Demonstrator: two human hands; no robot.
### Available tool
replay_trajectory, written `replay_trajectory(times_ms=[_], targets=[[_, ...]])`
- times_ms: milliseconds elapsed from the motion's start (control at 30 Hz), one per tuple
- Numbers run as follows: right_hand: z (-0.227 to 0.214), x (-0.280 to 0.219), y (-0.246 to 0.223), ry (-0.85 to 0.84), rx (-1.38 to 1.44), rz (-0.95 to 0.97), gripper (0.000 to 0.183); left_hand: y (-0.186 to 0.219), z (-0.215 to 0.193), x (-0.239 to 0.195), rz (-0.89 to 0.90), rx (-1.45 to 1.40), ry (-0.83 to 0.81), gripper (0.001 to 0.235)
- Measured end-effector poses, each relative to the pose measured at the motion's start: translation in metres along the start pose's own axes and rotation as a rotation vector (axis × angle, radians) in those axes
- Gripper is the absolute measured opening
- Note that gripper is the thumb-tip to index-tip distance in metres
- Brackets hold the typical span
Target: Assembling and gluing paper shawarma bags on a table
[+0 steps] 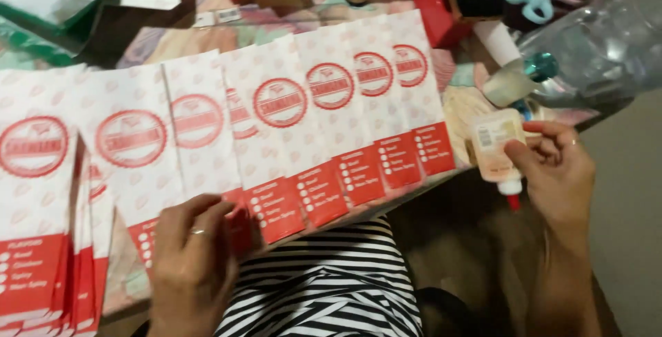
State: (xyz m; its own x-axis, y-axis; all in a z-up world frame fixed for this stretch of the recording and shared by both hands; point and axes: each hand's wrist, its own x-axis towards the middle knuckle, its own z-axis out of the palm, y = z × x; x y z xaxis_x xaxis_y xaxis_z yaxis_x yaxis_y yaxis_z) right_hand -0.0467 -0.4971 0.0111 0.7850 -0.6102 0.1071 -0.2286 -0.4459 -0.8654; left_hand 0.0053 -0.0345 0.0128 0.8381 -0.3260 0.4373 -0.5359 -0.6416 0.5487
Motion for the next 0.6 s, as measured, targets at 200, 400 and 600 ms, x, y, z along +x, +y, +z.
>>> replay_trajectory(times_ms=[200,400,600], targets=[[0.006,0.046,0.032,0.004,-0.398,-0.432,0.026,0.082,0.103,0.055,0.325,-0.246,-0.023,0.014],[0.019,0.028,0.025,0.015,-0.335,-0.934,0.017,0.129,0.186,0.073,0.423,-0.317,-0.088,0.018],[0.025,0.009,0.056,-0.441,-0.114,-0.914,0.037,0.140,0.223,0.073,0.415,-0.174,-0.091,0.023]])
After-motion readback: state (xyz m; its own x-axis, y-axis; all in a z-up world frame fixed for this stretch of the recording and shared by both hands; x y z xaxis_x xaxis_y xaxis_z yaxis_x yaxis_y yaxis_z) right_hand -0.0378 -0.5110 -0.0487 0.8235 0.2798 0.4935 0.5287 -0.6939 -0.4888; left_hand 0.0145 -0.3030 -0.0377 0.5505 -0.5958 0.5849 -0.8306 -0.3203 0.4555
